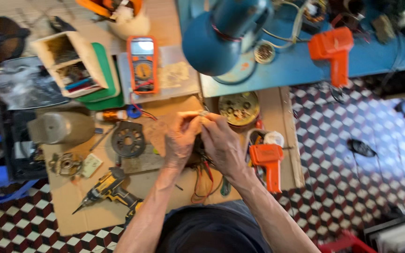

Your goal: The person holds a small electronic component and uses a heat gun to apply heat to its surface. The person repeatedly adjusts the component and directs the heat gun at different spots on the component.

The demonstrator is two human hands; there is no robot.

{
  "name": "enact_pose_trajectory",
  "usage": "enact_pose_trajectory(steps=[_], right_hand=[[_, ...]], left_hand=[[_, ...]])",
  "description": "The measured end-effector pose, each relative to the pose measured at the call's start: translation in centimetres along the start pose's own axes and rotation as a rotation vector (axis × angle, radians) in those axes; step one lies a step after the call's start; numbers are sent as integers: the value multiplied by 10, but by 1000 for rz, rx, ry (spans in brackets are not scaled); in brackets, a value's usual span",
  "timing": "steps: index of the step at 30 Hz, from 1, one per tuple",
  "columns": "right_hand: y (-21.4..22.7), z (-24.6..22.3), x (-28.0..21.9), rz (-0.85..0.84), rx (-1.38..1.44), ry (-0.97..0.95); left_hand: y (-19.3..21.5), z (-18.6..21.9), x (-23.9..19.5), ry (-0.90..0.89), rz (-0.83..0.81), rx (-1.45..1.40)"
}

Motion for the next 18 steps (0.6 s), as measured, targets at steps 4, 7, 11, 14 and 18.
enact_pose_trajectory(steps=[4, 7, 11, 14, 18], right_hand=[[2, 24, -38, 27, 80, -117], [37, 47, -94, 101, -11, -275], [89, 97, -196, 1, -503, -661], [71, 153, -258, -228, -526, -983], [42, 200, -297, -300, -482, -1228]], left_hand=[[17, -17, -1, -18, 34, 225], [28, -26, 0, 9, 51, 298], [36, -38, 1, 8, 84, 284], [36, -53, 3, 30, 104, 253], [42, -65, 5, 22, 111, 256]])
Point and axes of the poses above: each hand's wrist, its own x-axis towards the middle knuckle, its own y-axis out of the back of the hand, z = x × y, the point moved 9 cm from there along x, towards the middle knuckle, and after that the axes turned 12 degrees about y, right-handed, at the moved point
